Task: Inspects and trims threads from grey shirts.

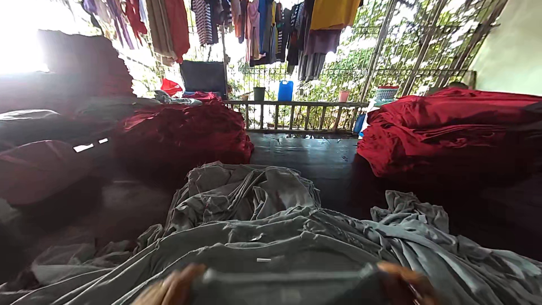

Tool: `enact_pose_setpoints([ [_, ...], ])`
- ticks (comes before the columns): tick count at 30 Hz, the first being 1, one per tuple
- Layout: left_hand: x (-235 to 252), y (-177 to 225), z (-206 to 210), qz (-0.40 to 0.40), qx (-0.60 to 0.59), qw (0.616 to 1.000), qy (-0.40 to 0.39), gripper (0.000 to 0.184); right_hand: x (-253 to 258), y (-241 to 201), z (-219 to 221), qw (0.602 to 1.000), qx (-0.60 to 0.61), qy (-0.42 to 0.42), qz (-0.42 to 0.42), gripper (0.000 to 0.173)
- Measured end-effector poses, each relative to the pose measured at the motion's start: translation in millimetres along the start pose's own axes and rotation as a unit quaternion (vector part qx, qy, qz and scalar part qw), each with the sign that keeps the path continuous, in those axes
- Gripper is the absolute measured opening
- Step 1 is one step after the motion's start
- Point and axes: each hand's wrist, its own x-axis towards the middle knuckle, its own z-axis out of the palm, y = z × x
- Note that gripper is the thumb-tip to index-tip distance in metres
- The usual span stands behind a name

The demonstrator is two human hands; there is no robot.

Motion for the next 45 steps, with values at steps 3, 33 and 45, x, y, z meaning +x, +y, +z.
enact_pose_setpoints([
  [3,45.3,-24.7,23.9,-0.246,-0.093,0.928,-0.262,0.037,44.9,16.6,39.8,0.971,-0.205,-0.076,0.099,0.027],
  [33,54.6,-70.4,67.5,-0.388,-0.269,0.84,-0.267,0.022,69.8,59.9,43.6,0.939,0.176,-0.026,0.294,0.016],
  [45,23.4,-79.3,73.3,-0.302,-0.435,0.845,-0.072,0.013,68.4,52.4,45.1,0.954,0.066,-0.129,0.263,0.006],
])
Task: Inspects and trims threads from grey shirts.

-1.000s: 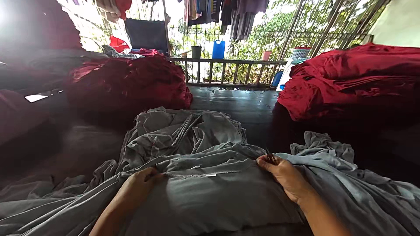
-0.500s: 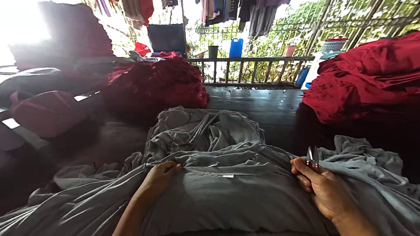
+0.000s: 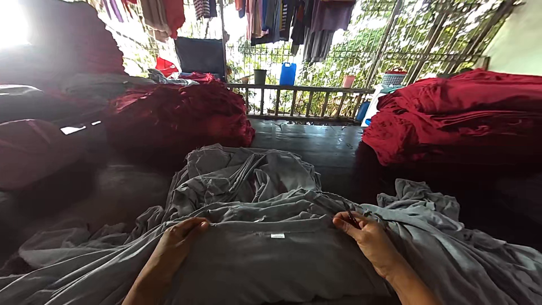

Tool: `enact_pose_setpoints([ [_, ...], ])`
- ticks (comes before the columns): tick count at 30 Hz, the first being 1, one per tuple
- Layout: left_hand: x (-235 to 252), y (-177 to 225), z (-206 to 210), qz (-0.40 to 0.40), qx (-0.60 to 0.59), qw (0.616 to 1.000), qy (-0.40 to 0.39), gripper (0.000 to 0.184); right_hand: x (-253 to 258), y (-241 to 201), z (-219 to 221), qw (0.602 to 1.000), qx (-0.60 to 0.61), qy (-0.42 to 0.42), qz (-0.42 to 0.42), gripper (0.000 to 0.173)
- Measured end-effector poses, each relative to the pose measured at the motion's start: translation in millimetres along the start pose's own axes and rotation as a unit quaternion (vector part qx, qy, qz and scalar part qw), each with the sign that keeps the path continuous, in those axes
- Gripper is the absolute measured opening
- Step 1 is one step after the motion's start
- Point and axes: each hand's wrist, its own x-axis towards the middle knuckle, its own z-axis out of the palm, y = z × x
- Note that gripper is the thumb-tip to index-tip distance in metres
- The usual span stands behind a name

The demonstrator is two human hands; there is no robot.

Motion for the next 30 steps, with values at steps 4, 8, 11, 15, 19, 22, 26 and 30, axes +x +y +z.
enact_pose_setpoints([
  [4,4.8,17.2,8.4,-0.086,0.195,0.976,-0.035,0.019,-1.7,-8.6,-2.3,0.996,0.07,0.0,0.046,0.016],
  [8,11.4,27.1,18.3,-0.131,0.298,0.942,-0.08,0.025,3.4,-12.8,-1.5,0.997,0.028,0.002,0.075,0.013],
  [11,9.6,31.2,23.6,-0.143,0.335,0.927,-0.085,0.025,8.2,-22.5,6.3,0.979,-0.175,-0.017,0.102,0.022],
  [15,6.8,37.1,27.5,-0.154,0.354,0.919,-0.073,0.03,6.7,-29.3,6.4,0.974,-0.196,-0.019,0.114,0.027],
  [19,-5.6,43.9,32.3,-0.1,0.395,0.913,-0.025,0.038,-12.7,-27.7,-9.5,0.993,0.053,0.094,0.056,0.017],
  [22,-23.9,47.9,48.8,0.073,0.379,0.919,0.083,0.025,-30.4,-31.5,-21.3,0.981,0.151,0.124,-0.001,0.016],
  [26,-27.1,53.5,90.3,0.25,0.302,0.913,0.114,0.022,-47.9,-18.6,-11.1,0.982,0.029,0.065,-0.174,0.013],
  [30,-17.0,49.2,126.8,0.254,0.23,0.938,0.058,0.024,-54.9,-10.3,31.5,0.948,-0.117,0.057,-0.291,0.015],
])
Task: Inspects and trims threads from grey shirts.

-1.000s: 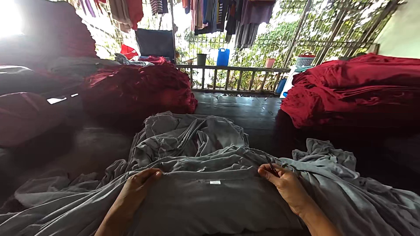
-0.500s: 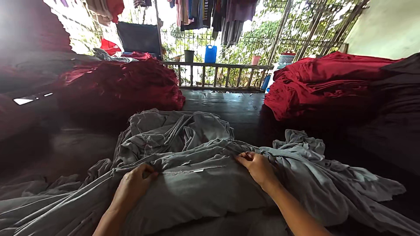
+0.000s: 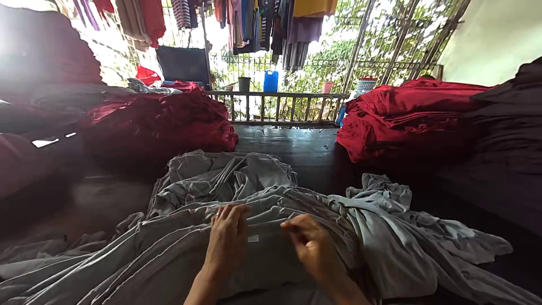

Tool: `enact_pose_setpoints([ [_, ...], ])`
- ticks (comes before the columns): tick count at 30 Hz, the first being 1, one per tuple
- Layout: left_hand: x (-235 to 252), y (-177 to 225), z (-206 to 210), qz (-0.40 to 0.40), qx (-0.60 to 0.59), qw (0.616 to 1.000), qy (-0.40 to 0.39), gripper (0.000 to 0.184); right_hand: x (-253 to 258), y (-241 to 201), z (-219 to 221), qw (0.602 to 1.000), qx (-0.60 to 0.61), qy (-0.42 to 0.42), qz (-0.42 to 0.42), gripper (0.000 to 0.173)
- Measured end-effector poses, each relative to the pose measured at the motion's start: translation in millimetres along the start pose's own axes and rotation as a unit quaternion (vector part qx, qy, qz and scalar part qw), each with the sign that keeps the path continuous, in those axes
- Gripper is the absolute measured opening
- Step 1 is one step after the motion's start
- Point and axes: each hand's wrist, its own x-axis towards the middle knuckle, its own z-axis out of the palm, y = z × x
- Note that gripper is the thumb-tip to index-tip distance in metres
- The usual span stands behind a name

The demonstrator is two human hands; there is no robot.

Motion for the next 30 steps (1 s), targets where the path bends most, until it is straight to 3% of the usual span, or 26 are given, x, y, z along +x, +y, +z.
enact_pose_setpoints([
  [6,-5.5,-13.8,8.5,-0.073,-0.049,0.995,-0.038,0.022,-0.2,-12.4,36.5,0.985,-0.164,0.017,0.047,0.021],
  [10,-7.7,-18.8,11.2,-0.083,-0.055,0.993,-0.063,0.018,4.9,-20.8,44.1,0.975,-0.189,-0.007,0.119,0.02],
  [13,-9.3,-20.8,14.0,-0.078,-0.054,0.994,-0.053,0.016,9.5,-19.3,36.1,0.975,-0.12,-0.042,0.185,0.02],
  [16,-9.7,-22.4,13.3,-0.091,-0.068,0.992,-0.057,0.016,10.5,-2.4,20.4,0.974,0.061,-0.046,0.214,0.019],
  [19,-8.9,-22.7,13.5,-0.097,-0.073,0.991,-0.055,0.016,9.2,8.6,8.1,0.946,0.224,-0.025,0.232,0.01],
  [21,-9.8,-22.2,14.4,-0.086,-0.066,0.993,-0.043,0.016,7.4,9.3,3.9,0.938,0.246,-0.026,0.242,0.008],
  [25,-9.2,1.5,15.6,0.012,-0.005,0.999,0.041,0.013,8.3,6.1,-0.1,0.941,0.233,-0.039,0.244,0.009],
  [30,-12.0,41.6,26.9,-0.022,-0.087,0.995,-0.038,0.013,10.6,7.3,4.5,0.937,0.257,-0.038,0.233,0.009],
])
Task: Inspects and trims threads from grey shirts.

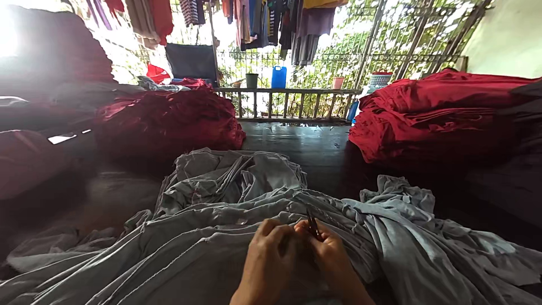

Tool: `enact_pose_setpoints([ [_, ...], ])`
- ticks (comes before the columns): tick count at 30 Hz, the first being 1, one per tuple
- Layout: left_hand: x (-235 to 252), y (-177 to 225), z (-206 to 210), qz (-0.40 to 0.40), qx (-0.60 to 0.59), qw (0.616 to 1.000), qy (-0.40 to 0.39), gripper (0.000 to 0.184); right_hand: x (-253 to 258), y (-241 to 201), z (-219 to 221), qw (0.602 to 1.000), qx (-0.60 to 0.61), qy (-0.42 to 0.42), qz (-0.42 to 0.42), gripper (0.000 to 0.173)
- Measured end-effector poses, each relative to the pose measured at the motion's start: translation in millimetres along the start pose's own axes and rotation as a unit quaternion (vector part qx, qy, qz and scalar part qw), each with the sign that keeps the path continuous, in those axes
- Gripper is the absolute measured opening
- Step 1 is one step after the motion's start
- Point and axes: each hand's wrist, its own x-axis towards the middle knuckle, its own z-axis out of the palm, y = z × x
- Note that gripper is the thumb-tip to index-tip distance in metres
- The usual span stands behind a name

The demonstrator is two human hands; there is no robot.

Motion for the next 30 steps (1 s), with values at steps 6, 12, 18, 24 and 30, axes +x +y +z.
enact_pose_setpoints([
  [6,0.2,-4.9,6.9,-0.066,-0.011,0.998,0.016,0.01,0.2,-0.4,0.9,0.995,-0.083,-0.018,-0.053,0.013],
  [12,4.5,-15.7,3.6,-0.057,-0.014,0.998,-0.02,0.012,-1.8,-18.4,-23.1,0.971,-0.216,-0.099,-0.039,0.041],
  [18,-0.9,-27.2,14.9,0.042,0.006,0.999,0.03,0.003,4.5,-11.6,-36.5,0.967,-0.221,-0.126,-0.032,0.04],
  [24,8.6,-29.5,-10.0,-0.104,-0.177,0.975,-0.085,0.011,-3.6,-25.8,-29.5,0.908,-0.383,-0.148,-0.088,0.032],
  [30,6.1,-41.0,-5.7,-0.115,-0.283,0.95,-0.057,0.007,-8.7,-27.9,-21.5,0.873,-0.444,-0.12,-0.159,0.029],
])
